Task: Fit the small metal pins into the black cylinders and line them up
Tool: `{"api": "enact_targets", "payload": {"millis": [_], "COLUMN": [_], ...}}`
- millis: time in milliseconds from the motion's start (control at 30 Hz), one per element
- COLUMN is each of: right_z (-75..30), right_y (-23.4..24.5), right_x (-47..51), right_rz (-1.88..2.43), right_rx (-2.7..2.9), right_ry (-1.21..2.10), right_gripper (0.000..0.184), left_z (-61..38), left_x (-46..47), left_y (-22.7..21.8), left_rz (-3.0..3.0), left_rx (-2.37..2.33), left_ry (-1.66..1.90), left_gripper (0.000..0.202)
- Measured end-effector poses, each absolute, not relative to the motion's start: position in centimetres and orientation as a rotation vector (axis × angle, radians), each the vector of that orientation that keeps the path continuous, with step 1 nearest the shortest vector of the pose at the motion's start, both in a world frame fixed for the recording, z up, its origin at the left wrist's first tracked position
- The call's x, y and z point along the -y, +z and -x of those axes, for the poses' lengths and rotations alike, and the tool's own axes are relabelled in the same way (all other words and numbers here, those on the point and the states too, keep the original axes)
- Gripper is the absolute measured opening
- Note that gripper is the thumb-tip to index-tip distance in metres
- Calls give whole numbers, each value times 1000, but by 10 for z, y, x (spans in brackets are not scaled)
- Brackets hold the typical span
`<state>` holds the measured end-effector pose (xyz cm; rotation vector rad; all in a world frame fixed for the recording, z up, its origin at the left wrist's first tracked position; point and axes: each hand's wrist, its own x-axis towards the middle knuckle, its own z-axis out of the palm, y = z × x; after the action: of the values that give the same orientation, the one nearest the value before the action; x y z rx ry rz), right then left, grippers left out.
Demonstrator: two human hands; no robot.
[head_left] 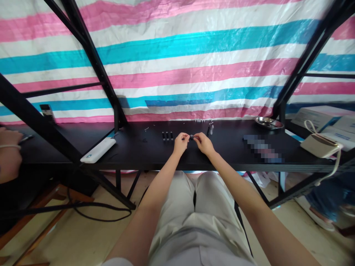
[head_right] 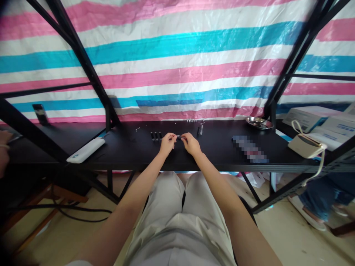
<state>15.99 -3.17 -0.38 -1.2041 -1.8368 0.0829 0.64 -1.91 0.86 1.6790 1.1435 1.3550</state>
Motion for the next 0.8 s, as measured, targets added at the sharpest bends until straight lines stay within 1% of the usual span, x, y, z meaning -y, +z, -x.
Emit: {"api": "enact_targets", "payload": {"millis": [100, 267, 367, 533, 800], "right_z": [-159, -158, -160, -178, -204], "right_y": [-7, -8, -5, 5, 9], "right_x": [29, 28, 27, 9, -12], "right_rz": [1145, 1211, 1417, 1879, 2055], "right_rx": [1956, 1982, 1861, 1449, 1442], "right_ry": [136, 157, 133, 179, 177], "right_gripper": [19, 17, 19, 21, 21], "left_z": [-9, -10, -9, -7, -6], "left_x": [23, 23, 21, 19, 18], "left_y": [10, 9, 8, 7, 4], "left_rz": [-1683, -1600, -1572, -1605, -1672], "left_rx": [-1001, -957, -984, -1047, -1058], "left_ry": [1231, 1204, 1221, 1263, 1245], "left_gripper": [17, 18, 19, 20, 18]}}
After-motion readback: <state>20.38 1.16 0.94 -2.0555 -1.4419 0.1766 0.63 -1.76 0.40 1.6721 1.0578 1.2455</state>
